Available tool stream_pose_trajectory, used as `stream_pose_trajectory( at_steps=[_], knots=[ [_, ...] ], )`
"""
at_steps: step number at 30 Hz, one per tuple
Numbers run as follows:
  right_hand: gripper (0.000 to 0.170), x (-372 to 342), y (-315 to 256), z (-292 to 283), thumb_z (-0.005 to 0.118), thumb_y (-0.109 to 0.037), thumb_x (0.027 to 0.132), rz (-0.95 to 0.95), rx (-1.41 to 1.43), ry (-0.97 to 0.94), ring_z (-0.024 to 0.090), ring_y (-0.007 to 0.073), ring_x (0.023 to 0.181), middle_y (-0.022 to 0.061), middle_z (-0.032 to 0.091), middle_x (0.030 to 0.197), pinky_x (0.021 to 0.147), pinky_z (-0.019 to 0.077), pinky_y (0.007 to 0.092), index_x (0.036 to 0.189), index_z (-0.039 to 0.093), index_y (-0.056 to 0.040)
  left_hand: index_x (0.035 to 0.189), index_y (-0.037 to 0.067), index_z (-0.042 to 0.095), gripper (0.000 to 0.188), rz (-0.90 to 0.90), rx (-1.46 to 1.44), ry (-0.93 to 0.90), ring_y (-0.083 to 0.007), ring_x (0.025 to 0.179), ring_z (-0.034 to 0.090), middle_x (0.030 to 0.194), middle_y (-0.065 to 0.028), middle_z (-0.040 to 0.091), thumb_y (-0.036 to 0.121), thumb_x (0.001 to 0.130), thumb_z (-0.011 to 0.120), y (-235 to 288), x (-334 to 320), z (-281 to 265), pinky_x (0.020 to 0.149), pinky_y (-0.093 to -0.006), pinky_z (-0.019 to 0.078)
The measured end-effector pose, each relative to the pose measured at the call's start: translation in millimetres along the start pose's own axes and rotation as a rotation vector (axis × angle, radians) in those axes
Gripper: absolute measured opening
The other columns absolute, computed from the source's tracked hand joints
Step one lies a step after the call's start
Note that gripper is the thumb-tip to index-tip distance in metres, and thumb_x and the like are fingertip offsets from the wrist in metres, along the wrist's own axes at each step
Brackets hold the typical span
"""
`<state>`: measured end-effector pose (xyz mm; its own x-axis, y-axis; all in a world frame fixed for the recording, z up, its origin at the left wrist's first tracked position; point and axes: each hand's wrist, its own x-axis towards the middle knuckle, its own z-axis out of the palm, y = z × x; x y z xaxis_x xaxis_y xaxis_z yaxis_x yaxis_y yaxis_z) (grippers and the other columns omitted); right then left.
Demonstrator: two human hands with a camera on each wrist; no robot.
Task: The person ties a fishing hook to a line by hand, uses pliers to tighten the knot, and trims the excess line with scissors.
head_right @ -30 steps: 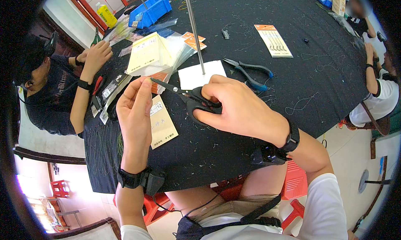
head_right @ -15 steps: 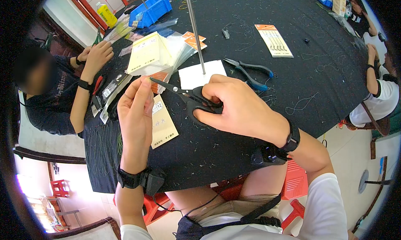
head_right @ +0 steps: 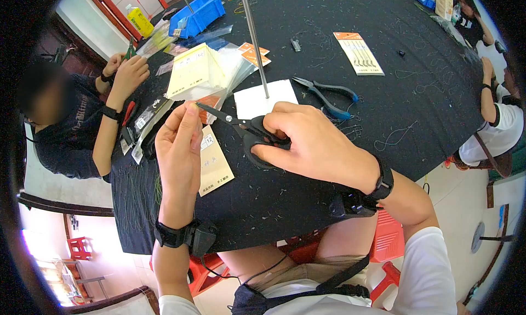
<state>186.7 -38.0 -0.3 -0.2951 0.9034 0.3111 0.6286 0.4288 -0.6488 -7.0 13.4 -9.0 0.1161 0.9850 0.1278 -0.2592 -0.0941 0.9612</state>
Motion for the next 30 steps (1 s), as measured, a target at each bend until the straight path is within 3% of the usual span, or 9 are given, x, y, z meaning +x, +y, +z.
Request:
stream_pose_trajectory(
  at_steps=[30],
  knots=[
    [0.03, 0.8, 0.9, 3.9, 0.067, -0.019, 0.074, 0.029, 0.174, -0.024, 0.046, 0.0242, 0.054, 0.0126, 0.047, 0.061, 0.049, 0.0354, 0.0342, 0.063, 0.046, 0.0003, 0.1, -0.004, 0.057, 0.019, 0.026, -0.037, -0.011, -0.0014, 0.057, 0.031, 0.065, 0.0054, 0.042, 0.012, 0.09, 0.054, 0.7, -0.1, -1.1, 0.05, -0.0158, 0.0236]
  ],
)
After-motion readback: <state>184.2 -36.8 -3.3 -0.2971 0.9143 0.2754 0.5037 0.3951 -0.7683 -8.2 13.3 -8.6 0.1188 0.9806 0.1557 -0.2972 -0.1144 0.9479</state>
